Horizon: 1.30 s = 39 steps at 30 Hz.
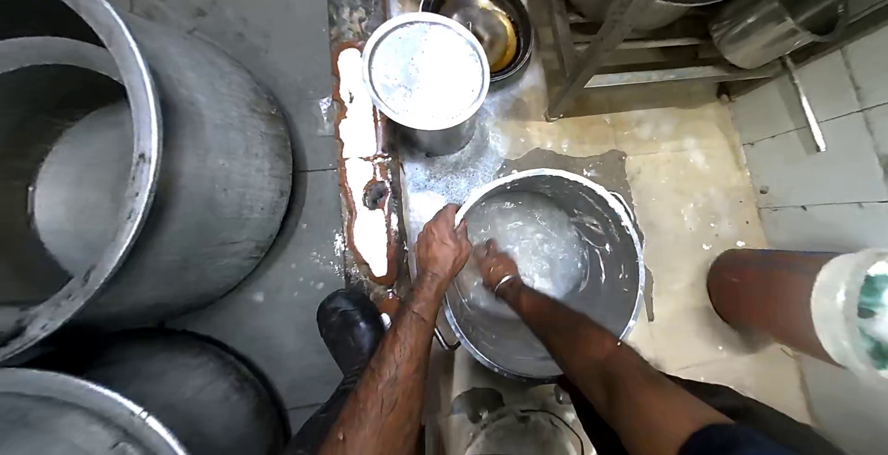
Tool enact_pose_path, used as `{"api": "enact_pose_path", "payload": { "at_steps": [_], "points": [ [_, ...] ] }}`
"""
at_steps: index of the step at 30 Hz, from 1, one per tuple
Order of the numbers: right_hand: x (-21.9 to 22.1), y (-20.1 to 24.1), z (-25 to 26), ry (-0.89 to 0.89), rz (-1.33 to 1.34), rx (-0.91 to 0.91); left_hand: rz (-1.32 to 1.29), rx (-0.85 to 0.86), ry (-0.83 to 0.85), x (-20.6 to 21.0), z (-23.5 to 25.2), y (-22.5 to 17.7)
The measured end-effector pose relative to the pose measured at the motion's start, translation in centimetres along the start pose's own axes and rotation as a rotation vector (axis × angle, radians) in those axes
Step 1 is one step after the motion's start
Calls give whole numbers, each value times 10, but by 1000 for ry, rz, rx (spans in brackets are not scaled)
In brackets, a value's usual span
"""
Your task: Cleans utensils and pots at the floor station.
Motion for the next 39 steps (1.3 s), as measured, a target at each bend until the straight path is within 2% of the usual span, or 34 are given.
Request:
{"api": "enact_pose_path", "payload": {
  "at_steps": [5, 8, 10, 12, 14, 17, 19, 21, 26, 28, 31, 35, 37, 39],
  "points": [
    [-67, -85, 32, -138, 45, 191, -37, 27, -16, 3, -3, 1],
    [-61, -133, 11, -125, 16, 354, -26, -9, 15, 4, 3, 3],
    [-38, -143, -13, -75, -2, 397, -21, -32, 35, 5, 5, 2],
    [-8, -120, -36, 59, -42, 346, -23, -41, 37, 3, 4, 4],
    [19, -74, -53, 200, -86, 193, -55, -16, -2, 1, -3, 2],
    [41, -9, -46, 316, -178, -45, -98, 3, -39, -1, -7, 1],
    [40, 11, -31, 308, -163, -115, -107, -1, -36, -2, -7, 2],
    [32, 19, -16, 196, -118, -168, -106, 4, -24, 0, -6, 3],
    [-30, 20, 33, -63, 12, -43, -63, 0, 7, 4, 4, 5],
    [-54, -1, 57, -147, 21, 31, -52, 14, -3, 3, 5, 5],
    [-82, -45, 59, -228, 31, 205, -56, 30, -18, 5, 4, 4],
    [-88, -71, 54, -253, 103, 365, -50, 22, -21, 4, 3, 4],
    [-84, -61, 56, -248, 96, 373, -42, 20, -5, 6, 3, 3],
    [-75, -37, 58, -237, 99, 296, -32, 24, -9, 6, 3, 3]
  ]
}}
Point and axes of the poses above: each hand's wrist, its own z-axis towards the middle knuckle, its own x-axis out of the palm, y = z × x, the point moved 6 cm from there along z, towards the middle knuckle, and after that the axes turned 6 degrees about -z, right-handed, at the moved point
